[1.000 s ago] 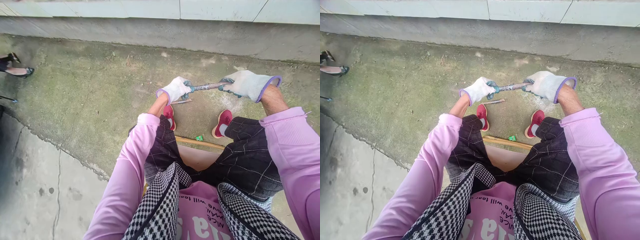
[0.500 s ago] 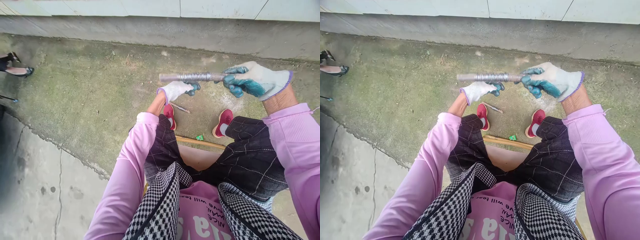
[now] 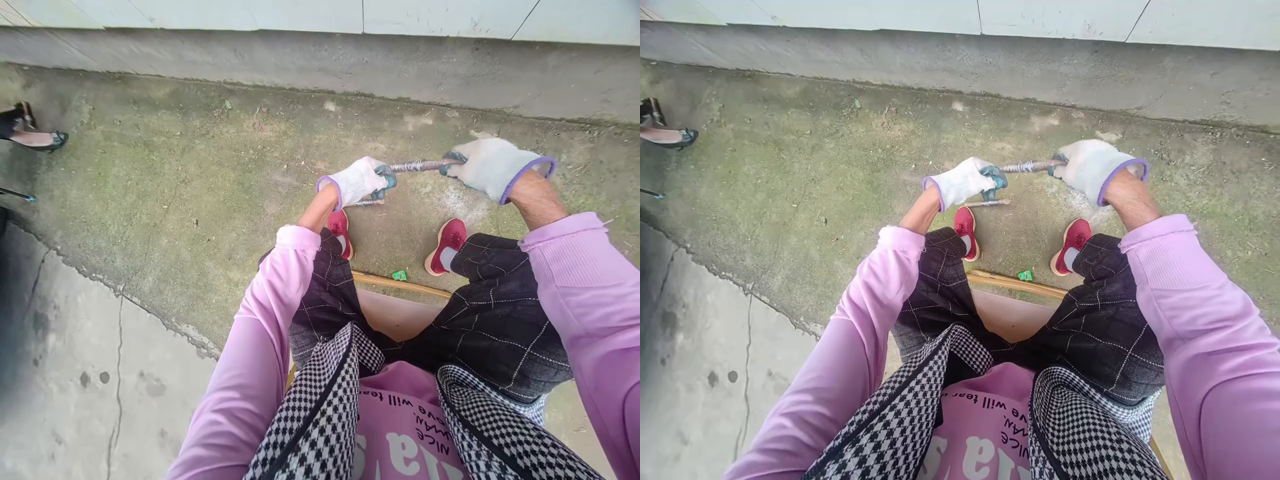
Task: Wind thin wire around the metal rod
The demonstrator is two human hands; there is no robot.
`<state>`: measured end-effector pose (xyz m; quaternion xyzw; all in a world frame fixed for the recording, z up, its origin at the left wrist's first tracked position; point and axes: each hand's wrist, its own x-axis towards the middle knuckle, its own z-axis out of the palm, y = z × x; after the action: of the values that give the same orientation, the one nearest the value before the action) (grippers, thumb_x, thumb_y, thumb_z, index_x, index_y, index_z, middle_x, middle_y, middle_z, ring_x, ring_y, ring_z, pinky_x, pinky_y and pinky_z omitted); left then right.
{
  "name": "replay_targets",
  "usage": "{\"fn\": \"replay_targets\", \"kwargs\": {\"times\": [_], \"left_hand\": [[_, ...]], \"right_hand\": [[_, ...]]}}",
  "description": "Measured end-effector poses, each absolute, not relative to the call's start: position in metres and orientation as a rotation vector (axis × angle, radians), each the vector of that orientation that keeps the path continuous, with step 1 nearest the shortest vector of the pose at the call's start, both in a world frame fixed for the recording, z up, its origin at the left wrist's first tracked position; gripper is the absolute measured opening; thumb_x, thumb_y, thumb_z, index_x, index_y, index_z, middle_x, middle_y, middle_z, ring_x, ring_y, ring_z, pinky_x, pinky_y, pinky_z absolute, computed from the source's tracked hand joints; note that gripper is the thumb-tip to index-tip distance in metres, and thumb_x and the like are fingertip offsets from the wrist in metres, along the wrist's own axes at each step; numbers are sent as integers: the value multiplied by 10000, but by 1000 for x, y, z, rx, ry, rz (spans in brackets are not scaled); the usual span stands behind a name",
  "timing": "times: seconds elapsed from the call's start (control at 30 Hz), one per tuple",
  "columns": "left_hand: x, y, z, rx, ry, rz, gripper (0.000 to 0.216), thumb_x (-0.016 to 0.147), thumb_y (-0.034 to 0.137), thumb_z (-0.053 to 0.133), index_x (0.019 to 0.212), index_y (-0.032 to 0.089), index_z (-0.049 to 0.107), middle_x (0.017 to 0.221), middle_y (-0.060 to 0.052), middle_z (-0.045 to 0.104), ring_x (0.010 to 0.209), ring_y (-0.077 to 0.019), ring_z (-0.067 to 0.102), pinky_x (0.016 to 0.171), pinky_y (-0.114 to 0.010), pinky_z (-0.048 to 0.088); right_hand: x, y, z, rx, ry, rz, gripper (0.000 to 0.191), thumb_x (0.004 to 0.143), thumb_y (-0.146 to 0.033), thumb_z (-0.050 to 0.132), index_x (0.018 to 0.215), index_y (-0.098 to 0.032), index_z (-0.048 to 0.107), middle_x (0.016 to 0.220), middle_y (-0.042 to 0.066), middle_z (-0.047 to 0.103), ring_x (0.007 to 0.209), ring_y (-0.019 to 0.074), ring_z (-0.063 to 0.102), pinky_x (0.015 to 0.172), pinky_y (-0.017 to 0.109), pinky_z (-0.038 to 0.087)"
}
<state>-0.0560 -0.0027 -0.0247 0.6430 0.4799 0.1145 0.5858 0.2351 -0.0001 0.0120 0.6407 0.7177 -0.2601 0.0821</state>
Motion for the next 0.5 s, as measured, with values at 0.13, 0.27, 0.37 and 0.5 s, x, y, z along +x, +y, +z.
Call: {"fn": "replay_targets", "kwargs": {"times": [0.13, 0.27, 0.37, 0.5], "left_hand": [[-51, -3, -22, 1371, 1088, 362, 106, 925, 169, 807, 1023, 138, 831, 809, -25, 761, 742, -139, 701, 839, -316, 601], [-49, -3, -21, 1353, 1061, 384, 90, 945, 156, 795, 1022, 120, 826, 860, -41, 781, 763, -126, 700, 883, -322, 604], [-52, -3, -20, 1377, 1067, 362, 44, 925, 118, 767, 928, 130, 809, 879, -39, 784, 763, -122, 681, 858, -307, 582], [-61, 2, -21, 1430, 1098, 356, 92, 897, 101, 733, 839, 148, 787, 807, -19, 741, 751, -125, 638, 803, -285, 543]], "right_hand": [[238, 4, 15, 2406, 2117, -1326, 269, 1043, -401, 840, 910, -238, 673, 671, -14, 503, 594, 148, 413, 530, 297, 354], [238, -10, 31, 2288, 1868, -2471, 344, 933, -479, 924, 951, -213, 706, 711, -50, 494, 544, 95, 390, 464, 249, 328], [242, -20, 43, 1766, 1842, -2740, 371, 886, -485, 973, 979, -215, 737, 681, -69, 496, 528, 84, 368, 445, 231, 311], [253, -23, 37, 1223, 1850, -2423, 451, 867, -557, 1011, 990, -173, 808, 625, -23, 583, 504, 127, 479, 443, 276, 390]]}}
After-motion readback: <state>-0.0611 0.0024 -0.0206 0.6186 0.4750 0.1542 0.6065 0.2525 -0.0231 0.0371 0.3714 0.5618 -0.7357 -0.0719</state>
